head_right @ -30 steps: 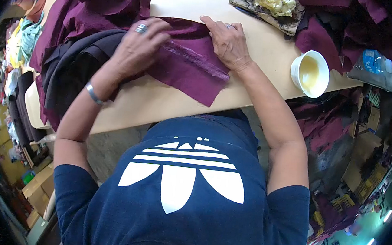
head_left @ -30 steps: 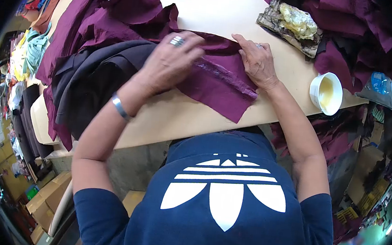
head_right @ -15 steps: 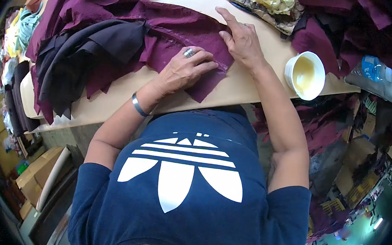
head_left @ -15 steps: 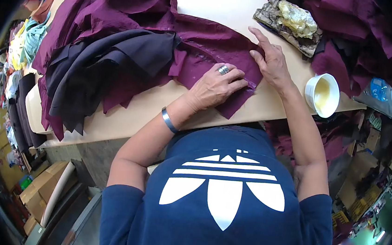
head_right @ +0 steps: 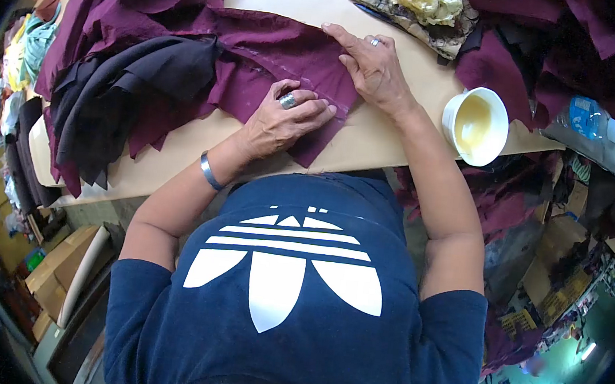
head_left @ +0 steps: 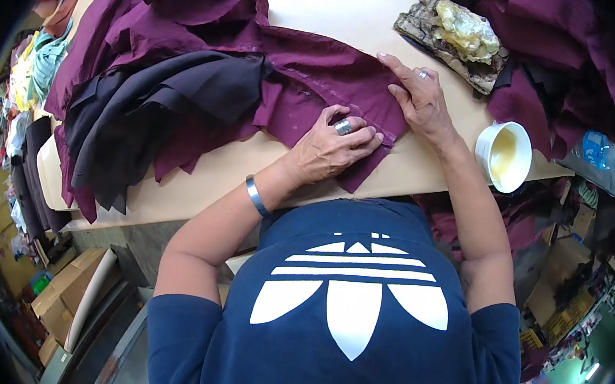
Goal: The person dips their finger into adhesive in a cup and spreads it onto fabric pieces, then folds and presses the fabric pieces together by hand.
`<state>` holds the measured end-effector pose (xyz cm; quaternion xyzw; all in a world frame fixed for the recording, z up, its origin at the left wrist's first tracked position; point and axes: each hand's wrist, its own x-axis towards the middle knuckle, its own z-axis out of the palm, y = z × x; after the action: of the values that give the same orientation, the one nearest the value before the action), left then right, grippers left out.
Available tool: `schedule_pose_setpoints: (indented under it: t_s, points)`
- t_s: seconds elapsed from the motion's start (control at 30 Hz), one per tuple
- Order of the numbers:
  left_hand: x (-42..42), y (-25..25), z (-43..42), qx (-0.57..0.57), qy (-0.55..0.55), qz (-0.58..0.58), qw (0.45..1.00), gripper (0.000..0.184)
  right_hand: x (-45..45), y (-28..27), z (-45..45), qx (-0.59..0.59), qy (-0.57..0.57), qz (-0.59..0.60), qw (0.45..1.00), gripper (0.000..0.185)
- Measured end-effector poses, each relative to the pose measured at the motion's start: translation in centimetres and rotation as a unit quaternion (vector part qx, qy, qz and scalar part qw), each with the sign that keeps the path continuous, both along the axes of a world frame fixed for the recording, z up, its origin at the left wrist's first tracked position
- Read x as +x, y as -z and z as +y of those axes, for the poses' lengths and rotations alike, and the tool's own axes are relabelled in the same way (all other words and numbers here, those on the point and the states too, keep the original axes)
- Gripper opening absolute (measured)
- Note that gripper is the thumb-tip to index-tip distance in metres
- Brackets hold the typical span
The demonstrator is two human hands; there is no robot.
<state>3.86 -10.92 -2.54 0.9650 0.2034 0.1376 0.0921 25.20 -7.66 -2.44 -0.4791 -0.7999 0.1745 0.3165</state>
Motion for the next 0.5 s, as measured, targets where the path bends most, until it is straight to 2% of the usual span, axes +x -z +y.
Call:
schedule_pose_setpoints:
  t_s: [0.27, 0.47, 0.5]
  points:
    - [-0.3, -1.1, -0.4, 0.069, 0.022, 0.022, 0.997, 0.045, 0.0, 0.3, 0.0, 0.026, -0.003, 0.001, 1.0, 0.051]
    - [0.3, -1.6, -0.1, 0.026, 0.077, 0.014, 0.997, 0.044, -0.2, 0.3, 0.1, 0.045, -0.004, 0.003, 0.999, 0.054]
    - [0.0, -1.3, -0.1, 0.039, 0.034, 0.016, 0.999, 0.043, -0.1, 0.4, 0.2, 0.049, -0.005, 0.006, 0.999, 0.055]
